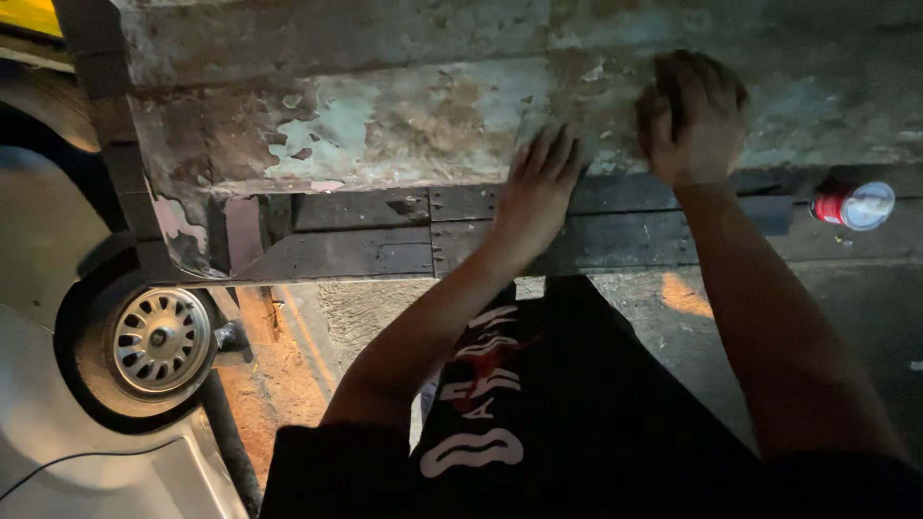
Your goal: The person sands a weathered wooden surface using two sanding blocks held in both hands. The person moves the blocks back and forth across the surface, removing loose paint and smoothing the wood.
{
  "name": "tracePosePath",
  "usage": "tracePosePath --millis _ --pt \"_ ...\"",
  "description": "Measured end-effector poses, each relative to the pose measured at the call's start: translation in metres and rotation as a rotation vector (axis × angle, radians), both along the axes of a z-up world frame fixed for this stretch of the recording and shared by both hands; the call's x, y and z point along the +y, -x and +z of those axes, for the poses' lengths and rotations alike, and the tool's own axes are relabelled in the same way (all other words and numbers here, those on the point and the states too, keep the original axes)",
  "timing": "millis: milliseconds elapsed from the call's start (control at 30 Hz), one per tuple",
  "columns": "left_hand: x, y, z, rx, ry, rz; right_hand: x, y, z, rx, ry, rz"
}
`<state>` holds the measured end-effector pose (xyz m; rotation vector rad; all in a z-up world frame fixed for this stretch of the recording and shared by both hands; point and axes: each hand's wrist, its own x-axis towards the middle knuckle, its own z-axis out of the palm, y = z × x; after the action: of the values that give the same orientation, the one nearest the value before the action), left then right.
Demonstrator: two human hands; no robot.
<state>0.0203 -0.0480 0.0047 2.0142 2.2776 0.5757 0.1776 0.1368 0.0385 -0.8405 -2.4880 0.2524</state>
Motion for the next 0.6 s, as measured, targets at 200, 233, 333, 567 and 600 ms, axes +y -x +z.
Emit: tracePosePath --millis 200,233,333,567,600 --pt "0.057 0.04 0.007 -0.129 0.08 0.107 -0.001 0.001 0.004 -0.003 -0.033 0.015" --pt "0.049 0.041 0.01 -0.105 0.056 0.081 -0.003 0.0 0.004 -0.004 -0.036 0.014" --pt "-0.004 0.03 0.016 -0.029 0.007 0.023 -0.001 0.003 0.005 0.031 -0.005 0.01" --pt "-0.009 0.035 -0.007 -0.108 0.09 0.029 0.002 -0.002 -0.005 0.008 -0.016 0.01" --pt "0.007 0.044 -0.008 -0.077 0.03 0.047 0.003 0.0 -0.004 0.015 -0.026 0.01"
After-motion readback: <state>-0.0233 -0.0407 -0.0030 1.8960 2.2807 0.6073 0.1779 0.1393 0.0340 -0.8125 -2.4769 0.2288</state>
